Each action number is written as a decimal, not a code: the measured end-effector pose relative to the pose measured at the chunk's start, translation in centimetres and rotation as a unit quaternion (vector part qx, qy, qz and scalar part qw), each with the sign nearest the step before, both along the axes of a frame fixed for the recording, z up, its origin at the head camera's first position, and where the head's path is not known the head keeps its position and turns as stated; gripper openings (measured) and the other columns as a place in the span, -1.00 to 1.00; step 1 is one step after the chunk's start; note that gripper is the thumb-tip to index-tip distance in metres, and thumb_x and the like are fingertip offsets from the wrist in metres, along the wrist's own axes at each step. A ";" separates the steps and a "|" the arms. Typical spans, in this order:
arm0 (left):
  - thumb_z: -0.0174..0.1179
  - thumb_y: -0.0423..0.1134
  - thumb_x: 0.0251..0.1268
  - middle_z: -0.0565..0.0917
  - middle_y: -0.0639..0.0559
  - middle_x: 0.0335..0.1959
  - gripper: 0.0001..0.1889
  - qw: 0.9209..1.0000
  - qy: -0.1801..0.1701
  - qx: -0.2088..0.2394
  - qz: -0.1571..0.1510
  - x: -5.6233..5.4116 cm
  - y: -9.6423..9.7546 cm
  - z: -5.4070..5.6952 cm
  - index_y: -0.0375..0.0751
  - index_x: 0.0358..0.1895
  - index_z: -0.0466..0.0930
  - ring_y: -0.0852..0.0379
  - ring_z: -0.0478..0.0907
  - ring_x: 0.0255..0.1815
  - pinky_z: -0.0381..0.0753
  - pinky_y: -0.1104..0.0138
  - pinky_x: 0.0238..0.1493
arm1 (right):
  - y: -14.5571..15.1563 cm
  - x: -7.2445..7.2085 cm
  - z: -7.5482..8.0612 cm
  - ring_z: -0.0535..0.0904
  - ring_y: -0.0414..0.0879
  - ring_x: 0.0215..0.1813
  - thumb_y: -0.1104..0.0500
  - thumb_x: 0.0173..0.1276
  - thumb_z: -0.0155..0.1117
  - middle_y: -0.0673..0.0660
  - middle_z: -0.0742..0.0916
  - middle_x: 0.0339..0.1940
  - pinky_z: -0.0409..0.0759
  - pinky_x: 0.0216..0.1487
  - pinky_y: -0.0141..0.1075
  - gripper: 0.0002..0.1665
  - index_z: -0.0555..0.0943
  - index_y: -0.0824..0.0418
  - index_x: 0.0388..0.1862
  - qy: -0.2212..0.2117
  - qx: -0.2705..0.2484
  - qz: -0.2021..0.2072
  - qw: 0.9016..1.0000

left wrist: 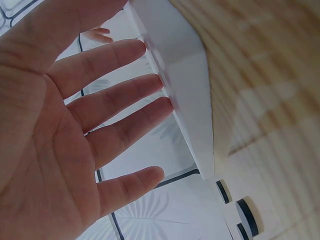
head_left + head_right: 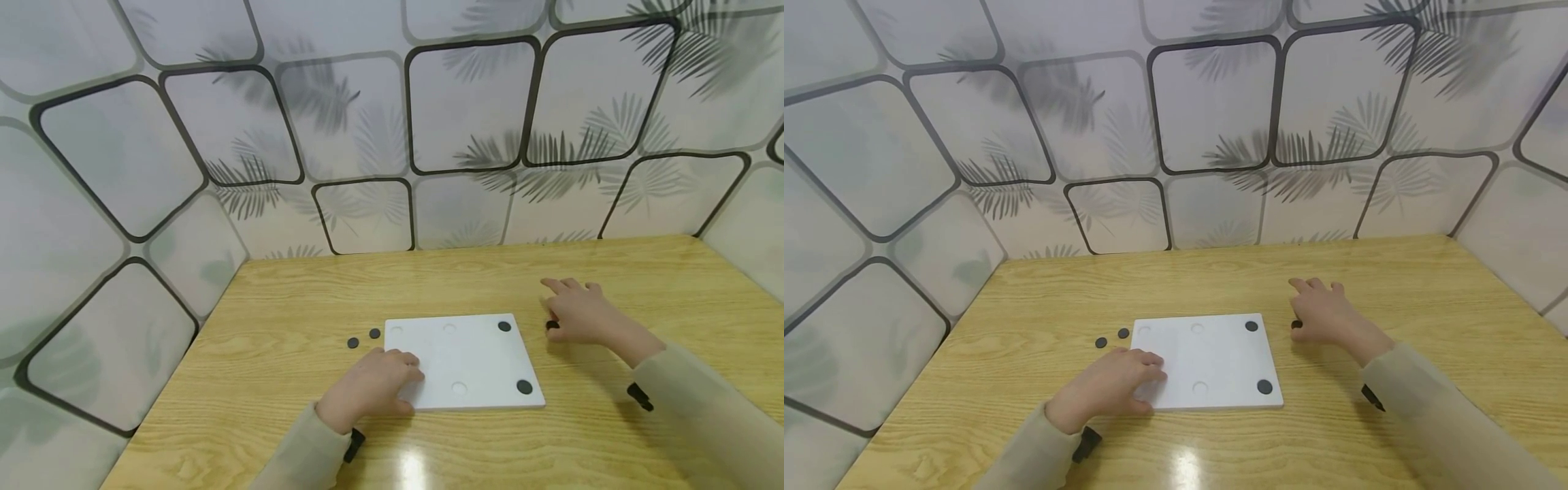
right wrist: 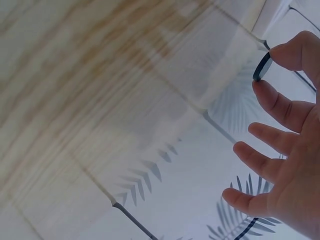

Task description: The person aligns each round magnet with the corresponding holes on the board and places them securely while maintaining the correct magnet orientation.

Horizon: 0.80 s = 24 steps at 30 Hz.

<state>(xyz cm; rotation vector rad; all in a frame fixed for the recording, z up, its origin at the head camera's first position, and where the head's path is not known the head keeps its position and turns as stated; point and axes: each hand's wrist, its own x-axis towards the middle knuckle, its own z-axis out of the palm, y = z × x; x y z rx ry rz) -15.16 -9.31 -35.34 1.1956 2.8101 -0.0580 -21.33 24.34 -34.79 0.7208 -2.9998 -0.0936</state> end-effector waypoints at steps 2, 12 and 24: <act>0.35 -0.01 -0.18 0.53 0.10 -0.01 -0.56 1.000 -0.001 0.000 0.001 0.0 0.0 0.0 0.02 -0.10 0.61 0.15 0.45 -0.04 0.41 0.26 -0.13 | 0.0 0.1 0.0 0.27 0.36 0.08 0.08 -0.08 0.28 0.41 0.38 0.14 0.16 -0.17 0.37 -0.71 0.34 0.02 -0.76 0.007 0.000 0.004 1.000; 0.34 -0.01 -0.16 0.52 0.09 0.00 -0.56 1.000 -0.003 0.000 0.000 0.0 0.0 0.0 0.02 -0.09 0.60 0.15 0.45 -0.03 0.41 0.25 -0.11 | -0.2 0.5 0.1 0.25 0.35 0.10 0.06 -0.11 0.33 0.41 0.37 0.16 0.07 -0.12 0.39 -0.72 0.38 0.01 -0.74 0.006 -0.014 0.004 1.000; 0.34 -0.01 -0.16 0.52 0.11 0.00 -0.57 1.000 -0.007 -0.004 0.003 0.1 0.1 0.2 0.02 -0.09 0.60 0.16 0.45 -0.03 0.40 0.25 -0.11 | -1.4 1.0 0.1 0.26 0.32 0.11 0.07 -0.14 0.32 0.38 0.39 0.15 0.04 -0.09 0.38 -0.71 0.35 -0.01 -0.77 0.017 -0.025 0.021 0.999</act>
